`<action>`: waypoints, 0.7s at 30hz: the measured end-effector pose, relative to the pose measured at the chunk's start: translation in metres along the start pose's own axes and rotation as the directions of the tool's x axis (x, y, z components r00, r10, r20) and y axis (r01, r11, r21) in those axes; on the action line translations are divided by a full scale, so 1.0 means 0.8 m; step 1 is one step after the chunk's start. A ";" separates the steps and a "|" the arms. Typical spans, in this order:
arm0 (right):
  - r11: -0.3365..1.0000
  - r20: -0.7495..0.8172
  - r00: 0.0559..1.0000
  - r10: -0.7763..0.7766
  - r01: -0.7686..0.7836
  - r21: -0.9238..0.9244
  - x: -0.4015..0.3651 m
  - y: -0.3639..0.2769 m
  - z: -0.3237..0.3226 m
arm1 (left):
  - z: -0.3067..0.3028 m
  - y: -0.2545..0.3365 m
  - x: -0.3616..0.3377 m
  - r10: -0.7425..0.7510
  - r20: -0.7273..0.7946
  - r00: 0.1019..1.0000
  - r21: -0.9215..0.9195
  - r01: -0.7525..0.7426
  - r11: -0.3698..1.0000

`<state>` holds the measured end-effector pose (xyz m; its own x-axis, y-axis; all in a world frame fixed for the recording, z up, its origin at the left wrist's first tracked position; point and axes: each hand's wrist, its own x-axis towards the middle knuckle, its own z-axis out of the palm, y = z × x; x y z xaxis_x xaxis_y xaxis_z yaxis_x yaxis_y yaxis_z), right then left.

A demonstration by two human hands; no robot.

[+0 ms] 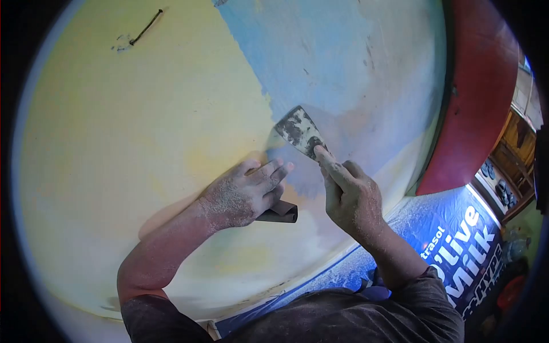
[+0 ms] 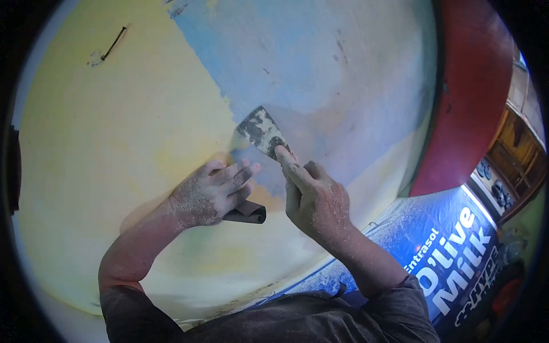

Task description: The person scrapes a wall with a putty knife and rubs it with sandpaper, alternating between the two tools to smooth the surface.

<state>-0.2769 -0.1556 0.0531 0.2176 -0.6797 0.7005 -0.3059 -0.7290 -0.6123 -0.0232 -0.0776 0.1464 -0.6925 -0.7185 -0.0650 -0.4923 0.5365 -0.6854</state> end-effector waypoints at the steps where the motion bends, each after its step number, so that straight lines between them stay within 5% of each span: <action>1: 1.000 0.007 1.000 0.014 -0.013 -0.007 -0.005 0.005 0.002 | 0.001 -0.002 0.000 -0.005 -0.001 1.000 0.008 0.005 1.000; 21: 1.000 0.000 1.000 -0.012 0.012 0.000 0.012 0.001 0.006 | 0.013 -0.007 0.000 0.013 -0.099 0.995 -0.040 -0.017 0.999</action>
<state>-0.2708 -0.1630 0.0576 0.2213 -0.6705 0.7081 -0.3036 -0.7374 -0.6034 -0.0150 -0.0852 0.1428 -0.7477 -0.6640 -0.0013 -0.5012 0.5656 -0.6550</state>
